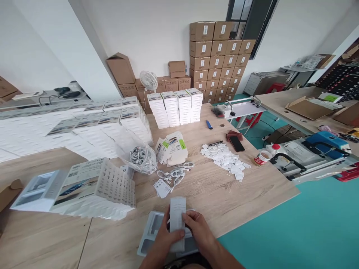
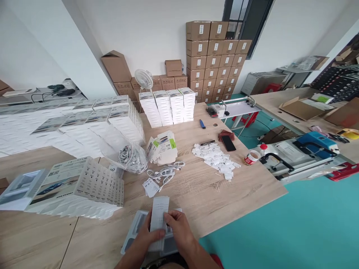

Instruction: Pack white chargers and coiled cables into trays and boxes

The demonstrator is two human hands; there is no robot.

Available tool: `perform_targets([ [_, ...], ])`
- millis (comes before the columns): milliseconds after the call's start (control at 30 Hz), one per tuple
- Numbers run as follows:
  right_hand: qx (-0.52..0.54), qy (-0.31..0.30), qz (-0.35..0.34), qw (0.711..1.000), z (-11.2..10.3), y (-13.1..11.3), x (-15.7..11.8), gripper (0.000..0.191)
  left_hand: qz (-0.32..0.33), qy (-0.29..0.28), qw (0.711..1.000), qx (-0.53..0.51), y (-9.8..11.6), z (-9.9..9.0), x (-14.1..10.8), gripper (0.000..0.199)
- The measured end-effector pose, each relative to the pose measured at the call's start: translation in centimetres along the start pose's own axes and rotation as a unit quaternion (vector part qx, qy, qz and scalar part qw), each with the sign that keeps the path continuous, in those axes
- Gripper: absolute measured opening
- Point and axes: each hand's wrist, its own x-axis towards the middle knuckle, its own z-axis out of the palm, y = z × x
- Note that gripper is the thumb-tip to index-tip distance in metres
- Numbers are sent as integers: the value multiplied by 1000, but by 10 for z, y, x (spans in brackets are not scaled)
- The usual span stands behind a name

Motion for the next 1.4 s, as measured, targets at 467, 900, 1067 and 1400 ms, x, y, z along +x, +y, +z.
perform_targets([
  [467,-221,172,62,958,-180,-14,0,41,-104,245,964,-18,22,-92,-10,95],
  [900,-218,-102,-14,970,-71,-54,6,33,57,126,971,194,26,24,-4,114],
  [1067,-29,-77,-7,997,-44,-56,7,31,27,40,991,128,18,71,5,120],
  [1400,-27,185,21,982,-176,-81,10,45,-33,93,995,13,25,69,3,101],
])
